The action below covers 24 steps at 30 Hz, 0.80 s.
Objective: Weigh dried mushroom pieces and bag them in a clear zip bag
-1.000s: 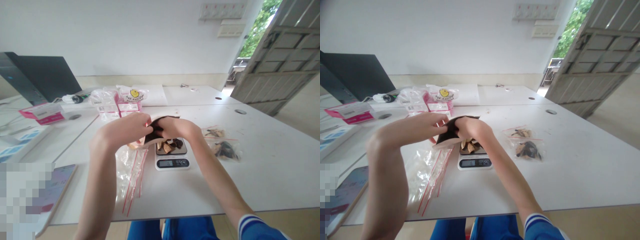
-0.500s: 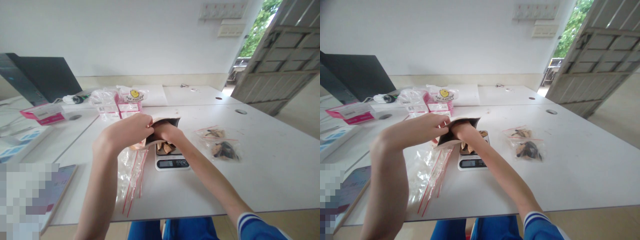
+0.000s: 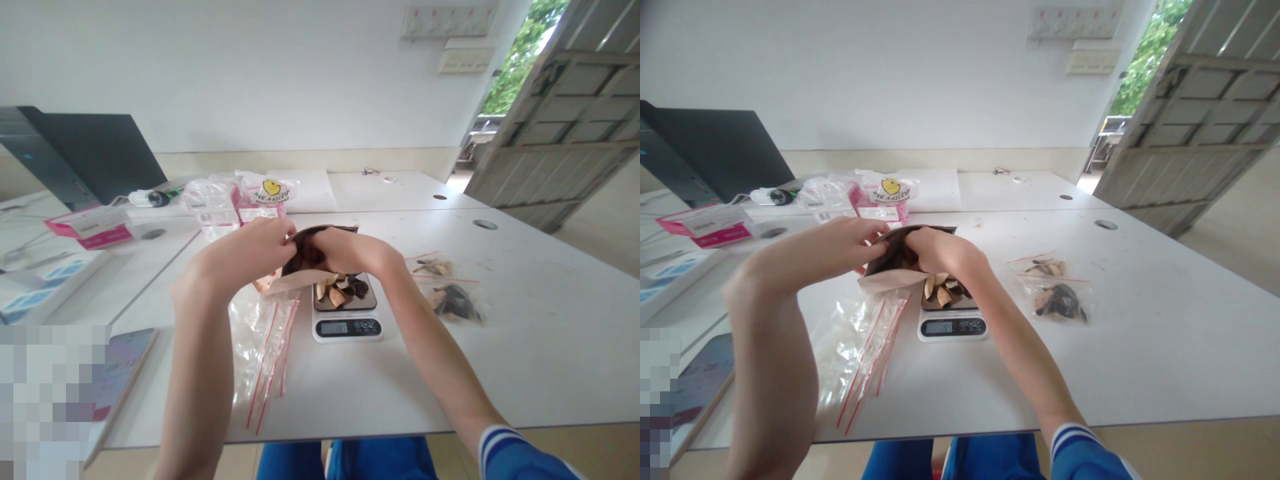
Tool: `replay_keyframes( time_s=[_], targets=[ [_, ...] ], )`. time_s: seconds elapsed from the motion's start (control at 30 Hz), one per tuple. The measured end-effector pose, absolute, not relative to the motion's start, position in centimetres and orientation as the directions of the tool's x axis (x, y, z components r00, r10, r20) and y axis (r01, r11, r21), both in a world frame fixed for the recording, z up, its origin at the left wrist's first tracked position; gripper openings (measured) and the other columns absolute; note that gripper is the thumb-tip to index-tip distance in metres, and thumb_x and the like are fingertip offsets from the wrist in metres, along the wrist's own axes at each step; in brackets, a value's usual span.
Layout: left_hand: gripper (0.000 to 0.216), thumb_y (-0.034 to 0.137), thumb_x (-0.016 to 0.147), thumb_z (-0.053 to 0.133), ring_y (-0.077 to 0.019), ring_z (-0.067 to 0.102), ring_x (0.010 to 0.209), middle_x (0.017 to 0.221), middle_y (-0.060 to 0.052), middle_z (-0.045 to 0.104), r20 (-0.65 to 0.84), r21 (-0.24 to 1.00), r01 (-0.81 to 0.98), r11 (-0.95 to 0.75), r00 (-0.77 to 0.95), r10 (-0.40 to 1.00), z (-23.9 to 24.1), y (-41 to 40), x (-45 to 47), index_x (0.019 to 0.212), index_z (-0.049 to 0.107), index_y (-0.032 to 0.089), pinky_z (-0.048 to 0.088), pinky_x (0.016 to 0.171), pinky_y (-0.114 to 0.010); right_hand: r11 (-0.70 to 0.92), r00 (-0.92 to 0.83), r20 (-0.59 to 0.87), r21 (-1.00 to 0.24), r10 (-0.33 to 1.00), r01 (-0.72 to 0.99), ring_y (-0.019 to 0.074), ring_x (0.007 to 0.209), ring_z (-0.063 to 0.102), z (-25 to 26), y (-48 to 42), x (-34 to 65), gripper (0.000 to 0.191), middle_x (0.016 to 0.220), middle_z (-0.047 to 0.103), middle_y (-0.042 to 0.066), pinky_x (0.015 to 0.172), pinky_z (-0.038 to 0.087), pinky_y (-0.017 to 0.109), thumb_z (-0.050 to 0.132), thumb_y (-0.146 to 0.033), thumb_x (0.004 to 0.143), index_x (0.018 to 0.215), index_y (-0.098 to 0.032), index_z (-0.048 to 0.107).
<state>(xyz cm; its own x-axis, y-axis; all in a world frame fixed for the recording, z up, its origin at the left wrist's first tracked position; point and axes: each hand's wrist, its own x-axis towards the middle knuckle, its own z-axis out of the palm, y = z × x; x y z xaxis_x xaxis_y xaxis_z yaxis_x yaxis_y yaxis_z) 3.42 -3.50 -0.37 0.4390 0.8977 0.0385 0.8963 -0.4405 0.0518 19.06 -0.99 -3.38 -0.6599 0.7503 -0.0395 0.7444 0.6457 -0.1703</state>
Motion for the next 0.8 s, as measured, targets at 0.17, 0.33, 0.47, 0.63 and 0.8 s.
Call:
replay_keyframes(
  time_s=[0.17, 0.33, 0.47, 0.63, 0.8],
  targets=[
    [0.030, 0.027, 0.083, 0.034, -0.0195, 0.060, 0.078, 0.081, -0.007, 0.065, 0.080, -0.027, 0.896, -0.442, 0.443, 0.893, -0.3, -3.0, 3.1, 0.086, 0.061, 0.015, 0.040, 0.071, -0.029, 0.662, -0.631, 0.201, -0.274, 0.749, 0.698, 0.0132, 0.072, 0.056, -2.4, -2.0, 20.7, 0.015, 0.089, 0.065, 0.004, 0.061, 0.038, 0.023, 0.054, -0.014, 0.077, 0.091, -0.017, 0.057],
    [0.032, 0.027, 0.086, 0.035, -0.0246, 0.059, 0.095, 0.098, -0.010, 0.064, 0.206, -0.045, 0.930, -0.366, 0.367, 0.907, -0.7, -1.4, 1.9, 0.104, 0.057, 0.013, 0.040, 0.086, -0.035, 0.673, -0.515, 0.440, -0.398, 0.736, 0.623, 0.0156, 0.083, 0.056, -1.1, -3.2, 22.0, 0.026, 0.094, 0.063, 0.005, 0.073, 0.041, 0.027, 0.056, -0.030, 0.081, 0.104, -0.017, 0.054],
    [0.035, 0.027, 0.088, 0.033, -0.0268, 0.050, 0.114, 0.120, -0.015, 0.054, 0.441, 0.066, 0.953, -0.296, 0.238, 0.865, -0.8, -0.9, 1.6, 0.116, 0.049, 0.012, 0.036, 0.095, -0.038, 0.659, -0.437, 0.509, -0.424, 0.741, 0.622, 0.0159, 0.083, 0.056, -0.5, -3.5, 23.3, 0.027, 0.091, 0.062, 0.004, 0.075, 0.041, 0.029, 0.054, -0.034, 0.084, 0.104, -0.017, 0.055],
    [0.034, 0.025, 0.091, 0.030, -0.0228, 0.046, 0.118, 0.129, -0.013, 0.048, 0.617, 0.125, 0.862, -0.491, 0.320, 0.719, -0.5, -2.6, 4.6, 0.121, 0.045, 0.016, 0.036, 0.095, -0.034, 0.569, -0.361, 0.467, -0.454, 0.807, 0.685, 0.0147, 0.076, 0.056, -0.4, -3.2, 24.7, 0.027, 0.086, 0.063, 0.003, 0.070, 0.041, 0.027, 0.055, -0.038, 0.082, 0.099, -0.018, 0.058],
    [0.032, 0.026, 0.088, 0.040, -0.0159, 0.062, 0.085, 0.096, -0.006, 0.066, 0.010, 0.205, 0.731, -0.650, 0.663, 0.749, -2.5, -3.6, 8.7, 0.117, 0.046, 0.013, 0.042, 0.072, -0.026, 0.476, -0.331, 0.366, -0.444, 0.870, 0.759, 0.0130, 0.066, 0.054, -0.4, -3.2, 26.2, 0.023, 0.076, 0.063, 0.001, 0.062, 0.040, 0.025, 0.054, -0.038, 0.081, 0.092, -0.019, 0.063]
  ],
)
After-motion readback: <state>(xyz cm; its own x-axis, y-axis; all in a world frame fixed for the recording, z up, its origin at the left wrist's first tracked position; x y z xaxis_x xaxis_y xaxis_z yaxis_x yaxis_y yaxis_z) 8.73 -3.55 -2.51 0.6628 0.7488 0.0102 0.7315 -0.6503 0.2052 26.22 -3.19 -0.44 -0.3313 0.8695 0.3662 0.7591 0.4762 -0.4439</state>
